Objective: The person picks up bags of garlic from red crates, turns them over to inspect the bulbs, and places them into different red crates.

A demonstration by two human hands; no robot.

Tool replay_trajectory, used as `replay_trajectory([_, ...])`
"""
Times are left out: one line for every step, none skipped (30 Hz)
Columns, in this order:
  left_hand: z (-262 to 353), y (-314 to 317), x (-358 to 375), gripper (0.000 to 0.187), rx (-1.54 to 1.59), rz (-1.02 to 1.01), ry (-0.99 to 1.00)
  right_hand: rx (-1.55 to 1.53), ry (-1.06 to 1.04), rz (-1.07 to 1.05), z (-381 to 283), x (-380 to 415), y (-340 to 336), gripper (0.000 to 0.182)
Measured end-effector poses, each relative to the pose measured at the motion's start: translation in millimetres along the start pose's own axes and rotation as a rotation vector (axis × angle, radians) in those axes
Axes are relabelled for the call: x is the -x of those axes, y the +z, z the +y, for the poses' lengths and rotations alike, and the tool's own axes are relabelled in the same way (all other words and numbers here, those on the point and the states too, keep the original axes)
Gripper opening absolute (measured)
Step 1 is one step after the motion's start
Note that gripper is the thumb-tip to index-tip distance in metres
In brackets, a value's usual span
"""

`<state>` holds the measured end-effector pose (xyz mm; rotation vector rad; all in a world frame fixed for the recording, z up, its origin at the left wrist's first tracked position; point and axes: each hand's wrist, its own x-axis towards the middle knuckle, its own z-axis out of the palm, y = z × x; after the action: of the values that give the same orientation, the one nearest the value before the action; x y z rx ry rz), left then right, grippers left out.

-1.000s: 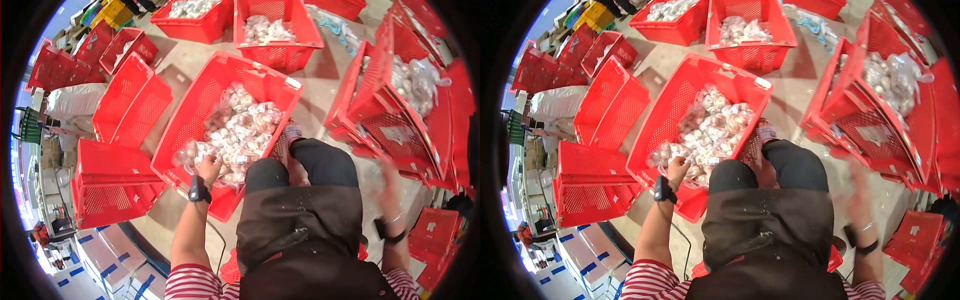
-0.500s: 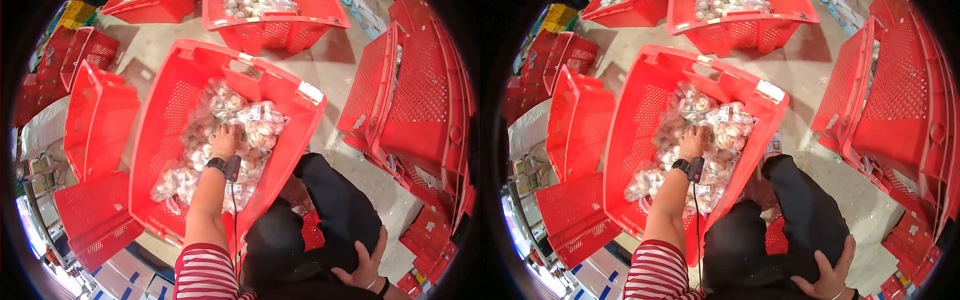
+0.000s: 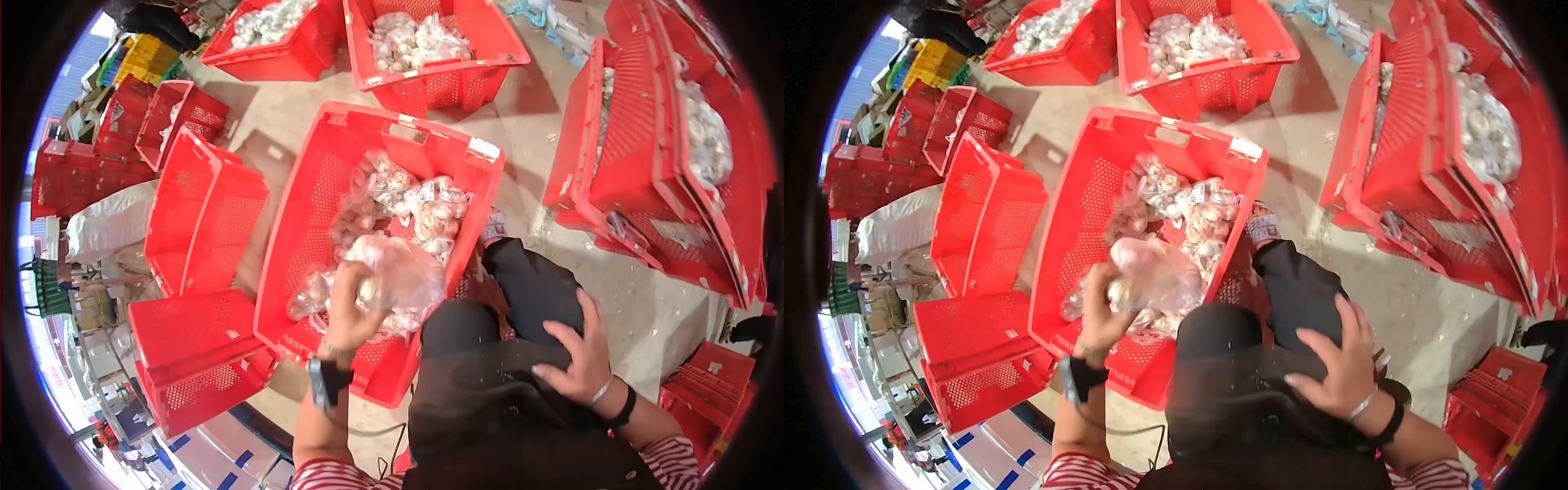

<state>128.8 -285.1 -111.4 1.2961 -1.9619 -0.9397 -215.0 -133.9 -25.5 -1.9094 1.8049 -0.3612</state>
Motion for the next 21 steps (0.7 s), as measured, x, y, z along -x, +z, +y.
replay_trajectory([35,-12,14,0.045,0.137,0.053,0.014,-0.099,-0.024,0.013,2,-1,-2,0.052])
replay_trajectory([67,-23,30,0.046,0.275,0.102,0.028,-0.197,-0.049,0.025,4,-1,-2,0.050])
replay_trajectory([91,-35,46,0.050,0.338,0.092,0.094,-0.379,0.008,0.082,0,-1,0,0.044])
replay_trajectory([118,-38,65,0.051,0.544,0.104,0.086,-0.537,-0.008,0.122,-3,-4,-1,0.044])
replay_trajectory([145,-38,80,0.050,0.655,0.149,0.122,-0.875,0.021,0.071,-14,-6,2,0.046])
replay_trajectory([170,-35,96,0.049,0.770,0.191,0.153,-1.212,0.052,0.014,-29,-6,4,0.049])
replay_trajectory([190,-30,111,0.048,0.847,0.200,0.166,-1.569,0.135,-0.245,-47,-6,-1,0.052])
replay_trajectory([205,-24,127,0.047,0.927,0.210,0.174,-1.910,0.228,-0.525,-63,0,-2,0.055])
replay_trajectory([214,-19,146,0.046,0.911,0.181,0.161,-2.085,0.257,-0.685,-73,11,3,0.055])
replay_trajectory([218,-15,161,0.045,0.940,0.082,0.169,-2.254,0.286,-0.853,-80,20,11,0.055])
replay_trajectory([218,-8,180,0.045,0.942,0.067,0.144,-2.197,0.235,-0.777,-86,30,16,0.053])
replay_trajectory([215,0,200,0.045,0.942,0.058,0.121,-2.173,0.338,-0.708,-89,44,11,0.052])
replay_trajectory([216,8,218,0.044,1.076,0.094,-0.021,-2.118,0.284,-0.646,-84,54,16,0.056])
replay_trajectory([219,16,233,0.044,1.205,0.133,-0.166,-2.064,0.229,-0.590,-76,63,23,0.062])
replay_trajectory([222,23,240,0.052,1.435,0.130,-0.218,-2.058,0.230,-0.607,-71,71,25,0.062])
replay_trajectory([231,34,244,0.073,1.594,0.197,-0.312,-1.987,0.195,-0.559,-66,79,26,0.065])
replay_trajectory([224,42,259,0.082,1.737,0.213,-0.416,-1.918,0.157,-0.508,-64,86,25,0.069])
replay_trajectory([212,50,271,0.090,1.878,0.221,-0.519,-1.914,0.148,-0.514,-63,93,21,0.069])
replay_trajectory([211,55,274,0.091,1.805,0.164,-0.529,-1.767,0.037,-0.473,-64,99,14,0.068])
replay_trajectory([210,57,272,0.091,1.803,0.159,-0.519,-1.618,-0.069,-0.426,-65,105,7,0.067])
replay_trajectory([208,56,267,0.089,1.662,0.019,-0.510,-1.581,-0.109,-0.392,-69,111,0,0.065])
